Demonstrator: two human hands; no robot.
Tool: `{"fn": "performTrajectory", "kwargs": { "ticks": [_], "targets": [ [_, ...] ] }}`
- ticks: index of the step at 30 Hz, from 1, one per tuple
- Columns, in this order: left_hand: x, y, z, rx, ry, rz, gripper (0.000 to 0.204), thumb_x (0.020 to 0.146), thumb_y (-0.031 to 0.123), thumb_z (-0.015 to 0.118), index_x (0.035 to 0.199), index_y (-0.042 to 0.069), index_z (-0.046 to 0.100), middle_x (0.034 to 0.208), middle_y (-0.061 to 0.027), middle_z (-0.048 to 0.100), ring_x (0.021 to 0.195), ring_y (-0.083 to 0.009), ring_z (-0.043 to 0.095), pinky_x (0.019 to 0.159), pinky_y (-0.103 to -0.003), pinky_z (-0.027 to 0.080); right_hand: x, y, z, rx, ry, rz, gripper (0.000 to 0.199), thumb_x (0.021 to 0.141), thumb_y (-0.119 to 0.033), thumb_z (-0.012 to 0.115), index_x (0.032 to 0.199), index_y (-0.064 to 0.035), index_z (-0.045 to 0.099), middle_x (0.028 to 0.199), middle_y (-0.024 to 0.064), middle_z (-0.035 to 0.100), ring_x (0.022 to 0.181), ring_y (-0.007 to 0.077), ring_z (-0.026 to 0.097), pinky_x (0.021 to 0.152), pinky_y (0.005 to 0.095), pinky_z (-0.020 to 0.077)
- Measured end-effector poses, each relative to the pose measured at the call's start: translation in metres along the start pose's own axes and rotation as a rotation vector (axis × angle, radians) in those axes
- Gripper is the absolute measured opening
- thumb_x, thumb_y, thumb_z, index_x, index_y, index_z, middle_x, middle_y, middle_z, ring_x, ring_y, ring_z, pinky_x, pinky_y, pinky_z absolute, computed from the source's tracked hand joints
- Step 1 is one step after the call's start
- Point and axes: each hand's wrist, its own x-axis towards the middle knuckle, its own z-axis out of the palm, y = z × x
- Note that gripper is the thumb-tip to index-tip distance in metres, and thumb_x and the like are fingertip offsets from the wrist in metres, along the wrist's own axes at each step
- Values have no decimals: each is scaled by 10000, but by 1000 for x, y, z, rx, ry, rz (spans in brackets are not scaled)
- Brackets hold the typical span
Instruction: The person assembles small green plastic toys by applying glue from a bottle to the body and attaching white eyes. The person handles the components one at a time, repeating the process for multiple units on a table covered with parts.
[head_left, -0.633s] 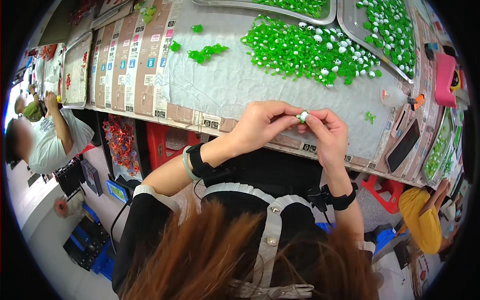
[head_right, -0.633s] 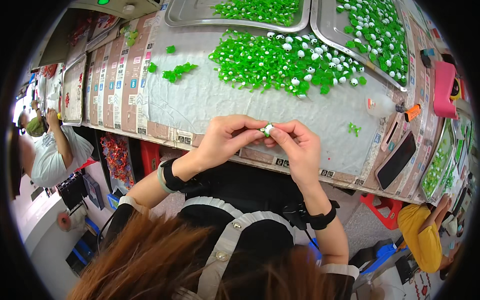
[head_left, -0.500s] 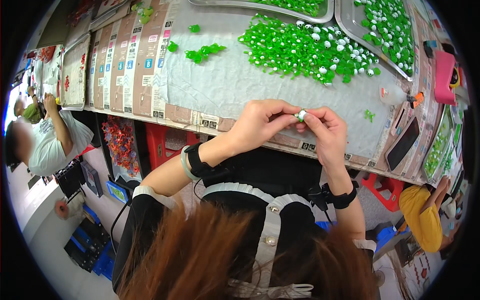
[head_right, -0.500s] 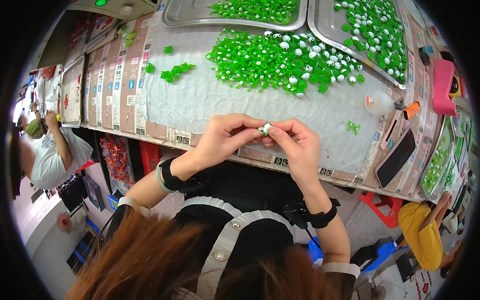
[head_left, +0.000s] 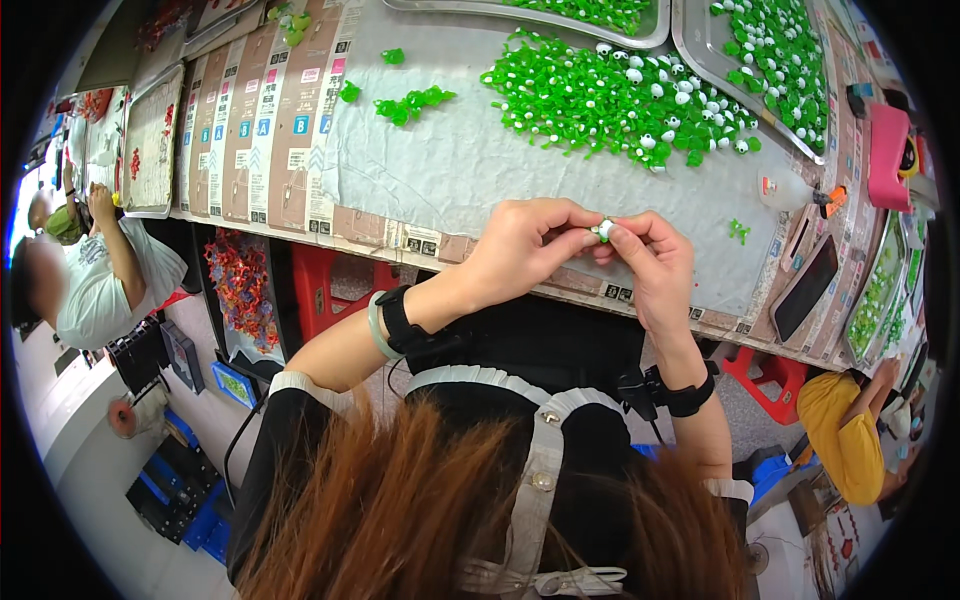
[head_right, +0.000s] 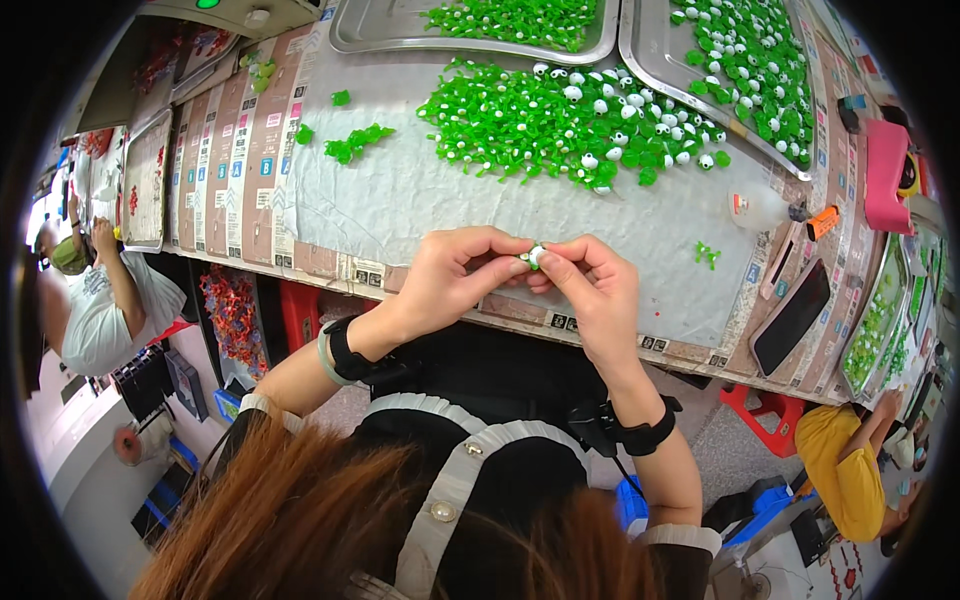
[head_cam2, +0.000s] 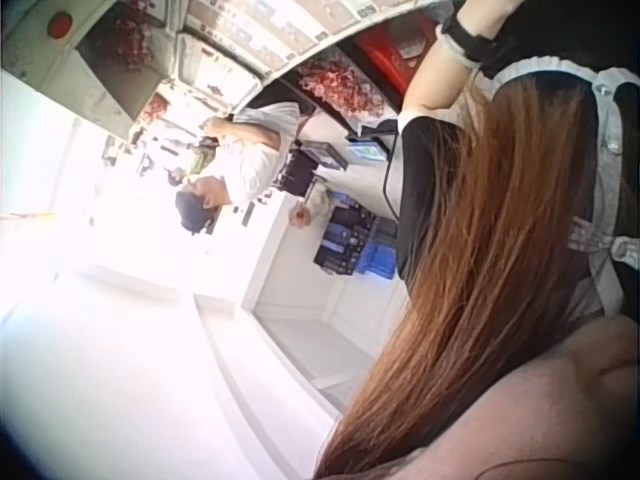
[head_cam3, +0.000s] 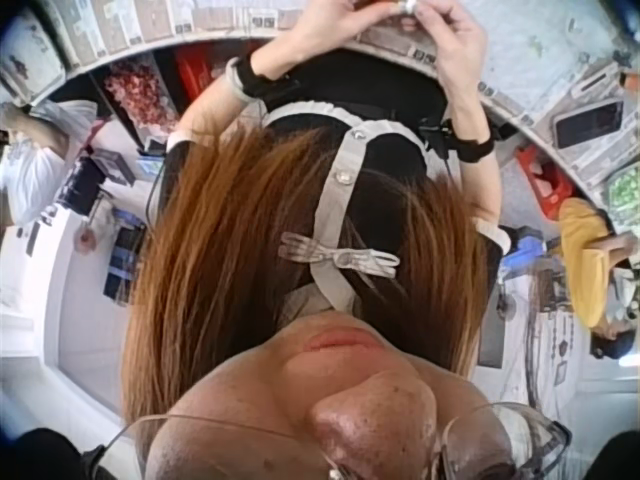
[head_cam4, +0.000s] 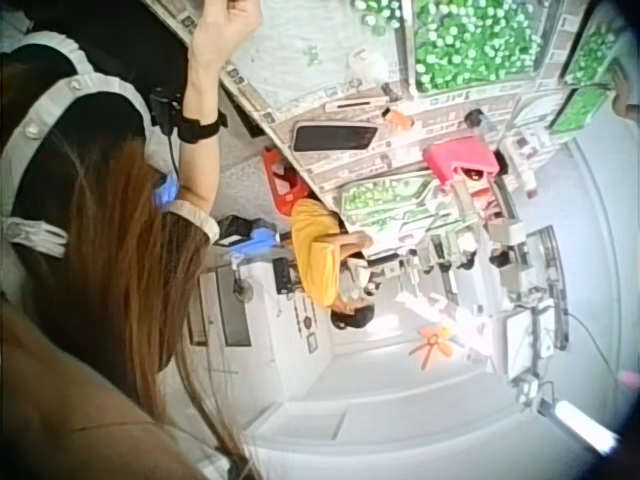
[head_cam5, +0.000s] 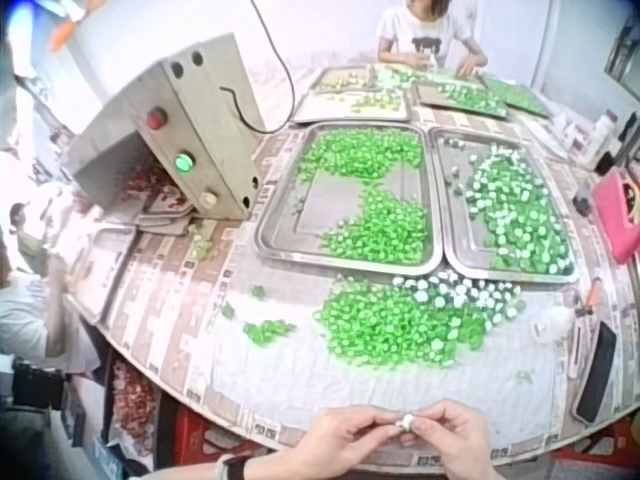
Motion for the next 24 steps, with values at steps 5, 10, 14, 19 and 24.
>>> {"fn": "performTrajectory", "kwargs": {
  "ticks": [5,10,14,19,24],
  "targets": [
    [-1,6,-2,67,-60,-33,156,741,6,531,884,-54,545,792,-99,589,709,-110,566,632,-211,467,0,1,0,-11,-2,1,75,772,-54,503,776,19,518,725,83,565,619,114,537,592,218,440],
    [-1,6,-2,136,-55,16,153,732,3,539,876,-46,551,784,-105,591,700,-119,571,616,-216,465,0,1,0,-28,-9,-11,72,772,-50,499,777,20,514,720,84,565,619,115,537,593,219,440],
    [-1,6,-2,177,-45,50,150,727,6,545,868,-44,553,783,-114,591,699,-125,575,608,-219,464,1,1,-2,-14,-23,-22,76,769,-27,499,794,40,525,730,96,572,639,124,553,594,221,455],
    [0,11,-2,154,-28,84,141,709,-1,557,844,-39,555,779,-114,593,690,-153,583,605,-230,466,0,1,-4,-7,-25,-28,76,768,-21,498,807,39,523,733,91,568,647,130,555,604,225,455],
    [0,36,-7,263,-18,382,139,670,-24,571,809,-29,557,781,-114,593,673,-211,588,589,-253,467,-20,-25,10,-80,17,-178,129,742,33,501,868,61,508,811,110,548,699,150,556,649,237,453]
  ]
}}
